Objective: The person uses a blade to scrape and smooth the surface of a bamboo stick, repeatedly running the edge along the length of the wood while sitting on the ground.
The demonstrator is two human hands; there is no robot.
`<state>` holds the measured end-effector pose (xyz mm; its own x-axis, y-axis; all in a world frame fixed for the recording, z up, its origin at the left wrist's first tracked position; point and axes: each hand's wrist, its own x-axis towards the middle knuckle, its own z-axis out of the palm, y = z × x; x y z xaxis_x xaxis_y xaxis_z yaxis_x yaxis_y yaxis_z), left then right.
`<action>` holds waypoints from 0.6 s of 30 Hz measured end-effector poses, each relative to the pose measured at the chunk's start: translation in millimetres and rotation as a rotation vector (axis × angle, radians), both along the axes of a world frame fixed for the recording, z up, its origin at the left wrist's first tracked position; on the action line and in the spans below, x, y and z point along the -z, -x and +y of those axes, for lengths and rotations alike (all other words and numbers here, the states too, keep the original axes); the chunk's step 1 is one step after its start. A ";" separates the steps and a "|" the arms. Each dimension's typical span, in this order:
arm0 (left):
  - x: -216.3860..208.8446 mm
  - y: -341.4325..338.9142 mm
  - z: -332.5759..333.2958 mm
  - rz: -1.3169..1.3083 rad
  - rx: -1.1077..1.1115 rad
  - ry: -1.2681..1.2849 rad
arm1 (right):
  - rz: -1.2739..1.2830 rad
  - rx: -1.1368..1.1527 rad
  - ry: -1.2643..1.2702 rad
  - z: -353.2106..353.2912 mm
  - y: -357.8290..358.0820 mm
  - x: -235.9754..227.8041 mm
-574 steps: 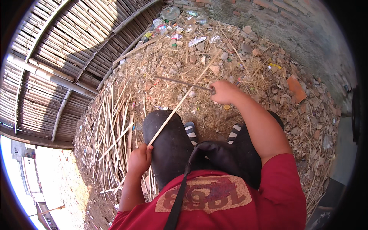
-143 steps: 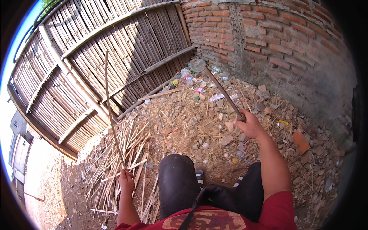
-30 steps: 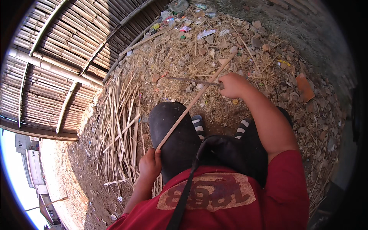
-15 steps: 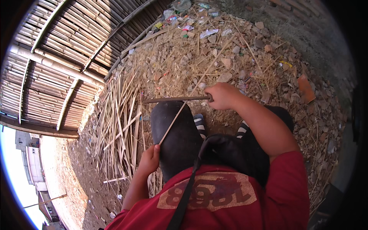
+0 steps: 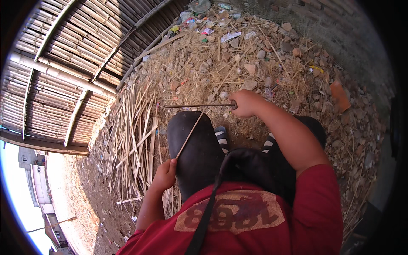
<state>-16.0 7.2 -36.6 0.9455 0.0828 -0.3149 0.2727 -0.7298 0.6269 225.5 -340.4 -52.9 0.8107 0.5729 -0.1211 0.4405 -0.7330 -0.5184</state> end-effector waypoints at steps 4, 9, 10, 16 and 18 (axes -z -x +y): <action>-0.4 3.7 5.5 0.033 -0.010 -0.005 | -0.026 -0.016 0.000 16.4 14.6 -13.4; -6.3 3.1 -6.3 -0.001 -0.001 -0.102 | -0.051 0.004 0.090 10.8 12.6 -17.4; -5.2 0.5 -6.7 -0.001 -0.004 -0.109 | -0.029 0.064 0.084 1.1 3.9 2.1; -9.0 1.1 -12.2 -0.062 -0.034 -0.166 | 0.007 0.082 0.061 3.4 7.1 -19.9; -5.2 6.4 -14.7 -0.076 -0.033 -0.246 | -0.034 0.034 0.125 11.2 15.6 -40.3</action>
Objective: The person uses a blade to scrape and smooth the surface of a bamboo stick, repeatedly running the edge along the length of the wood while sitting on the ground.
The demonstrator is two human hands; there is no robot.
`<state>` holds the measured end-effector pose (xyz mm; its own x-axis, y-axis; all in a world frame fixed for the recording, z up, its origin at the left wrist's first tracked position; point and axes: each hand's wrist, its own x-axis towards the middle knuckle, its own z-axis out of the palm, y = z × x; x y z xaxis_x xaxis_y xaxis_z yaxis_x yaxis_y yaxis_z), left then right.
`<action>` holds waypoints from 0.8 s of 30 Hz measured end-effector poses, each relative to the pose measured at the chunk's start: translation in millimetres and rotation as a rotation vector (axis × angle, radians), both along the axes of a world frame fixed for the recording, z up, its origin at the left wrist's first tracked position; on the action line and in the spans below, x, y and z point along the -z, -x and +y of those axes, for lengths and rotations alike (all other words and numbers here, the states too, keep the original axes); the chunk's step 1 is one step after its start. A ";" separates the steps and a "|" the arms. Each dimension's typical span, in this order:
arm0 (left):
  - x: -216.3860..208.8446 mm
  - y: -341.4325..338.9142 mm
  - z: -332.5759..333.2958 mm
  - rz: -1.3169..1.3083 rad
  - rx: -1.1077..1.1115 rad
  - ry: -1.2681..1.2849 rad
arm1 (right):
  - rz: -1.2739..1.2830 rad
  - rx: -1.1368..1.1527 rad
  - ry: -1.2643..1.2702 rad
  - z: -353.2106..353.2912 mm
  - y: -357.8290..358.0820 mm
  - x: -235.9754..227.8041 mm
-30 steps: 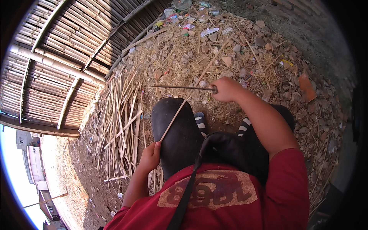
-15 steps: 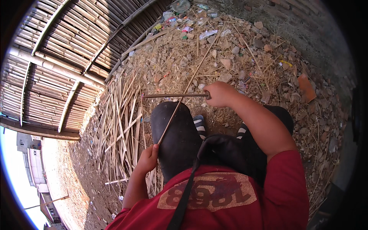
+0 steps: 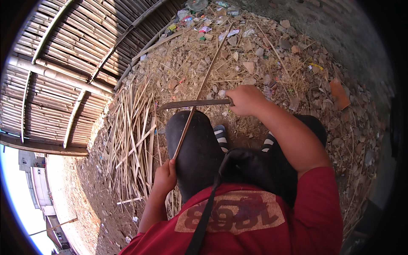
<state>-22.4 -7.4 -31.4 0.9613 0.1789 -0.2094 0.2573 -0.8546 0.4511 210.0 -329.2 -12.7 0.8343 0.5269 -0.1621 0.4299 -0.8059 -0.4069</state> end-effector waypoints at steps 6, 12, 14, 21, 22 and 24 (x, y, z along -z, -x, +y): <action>4.5 -4.6 -4.0 -0.086 0.059 -0.164 | -0.016 0.187 -0.139 -21.4 -23.0 36.1; 2.3 2.0 -5.7 -0.116 0.049 -0.187 | -0.024 0.008 -0.033 -5.8 -6.4 6.7; 0.8 3.3 -8.4 -0.157 0.062 -0.226 | -0.041 0.009 0.004 -9.5 -12.2 12.6; 5.5 -1.0 -6.9 -0.135 0.029 -0.224 | 0.026 0.016 -0.065 -3.0 -7.1 12.2; 4.7 0.6 -8.5 -0.142 0.029 -0.227 | -0.009 0.000 -0.046 -1.8 -4.2 6.6; 6.2 6.6 -7.1 -0.135 0.033 -0.235 | -0.059 -0.041 -0.010 2.4 3.8 5.1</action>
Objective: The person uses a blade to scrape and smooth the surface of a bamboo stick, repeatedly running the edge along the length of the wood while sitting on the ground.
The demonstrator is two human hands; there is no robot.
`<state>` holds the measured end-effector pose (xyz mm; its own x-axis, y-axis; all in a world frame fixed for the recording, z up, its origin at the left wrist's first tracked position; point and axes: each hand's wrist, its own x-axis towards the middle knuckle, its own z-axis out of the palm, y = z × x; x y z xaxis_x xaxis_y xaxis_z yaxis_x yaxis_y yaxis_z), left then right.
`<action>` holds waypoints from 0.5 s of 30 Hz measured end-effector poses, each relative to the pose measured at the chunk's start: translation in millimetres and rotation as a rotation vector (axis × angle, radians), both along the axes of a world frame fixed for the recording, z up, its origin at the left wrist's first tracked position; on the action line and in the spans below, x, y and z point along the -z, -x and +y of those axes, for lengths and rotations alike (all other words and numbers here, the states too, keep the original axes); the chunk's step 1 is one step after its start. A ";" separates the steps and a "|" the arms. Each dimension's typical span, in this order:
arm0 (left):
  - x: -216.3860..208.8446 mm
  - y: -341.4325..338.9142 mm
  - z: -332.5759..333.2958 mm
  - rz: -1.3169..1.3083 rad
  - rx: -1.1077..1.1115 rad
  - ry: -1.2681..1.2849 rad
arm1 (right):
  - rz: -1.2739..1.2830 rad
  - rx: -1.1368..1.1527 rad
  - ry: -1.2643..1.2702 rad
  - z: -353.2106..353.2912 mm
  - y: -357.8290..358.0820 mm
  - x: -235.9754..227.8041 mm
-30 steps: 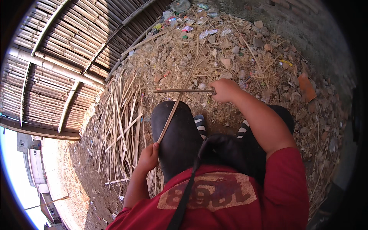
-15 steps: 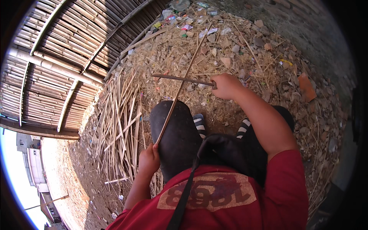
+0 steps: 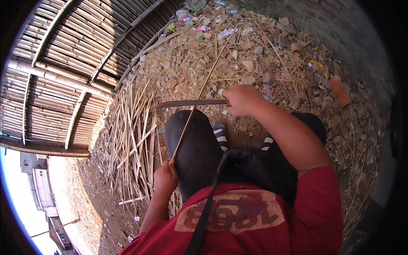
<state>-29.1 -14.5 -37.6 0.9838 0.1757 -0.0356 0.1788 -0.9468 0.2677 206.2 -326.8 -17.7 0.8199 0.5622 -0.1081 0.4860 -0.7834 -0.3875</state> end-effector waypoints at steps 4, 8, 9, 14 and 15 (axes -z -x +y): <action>2.1 -6.3 5.5 -0.008 0.031 -0.039 | 0.066 0.080 0.009 -12.7 -19.1 17.0; -3.9 -2.8 -1.4 -0.031 0.000 -0.045 | 0.031 0.039 -0.008 -0.9 -10.0 6.5; -2.2 -0.9 0.6 -0.035 0.008 -0.041 | 0.026 0.023 0.005 0.7 -5.8 1.2; 4.6 8.9 9.9 -0.024 0.035 -0.061 | 0.014 0.033 0.026 -13.8 -13.5 5.9; 3.8 7.3 9.5 -0.023 0.044 -0.061 | 0.047 0.075 0.019 -22.4 -19.1 11.4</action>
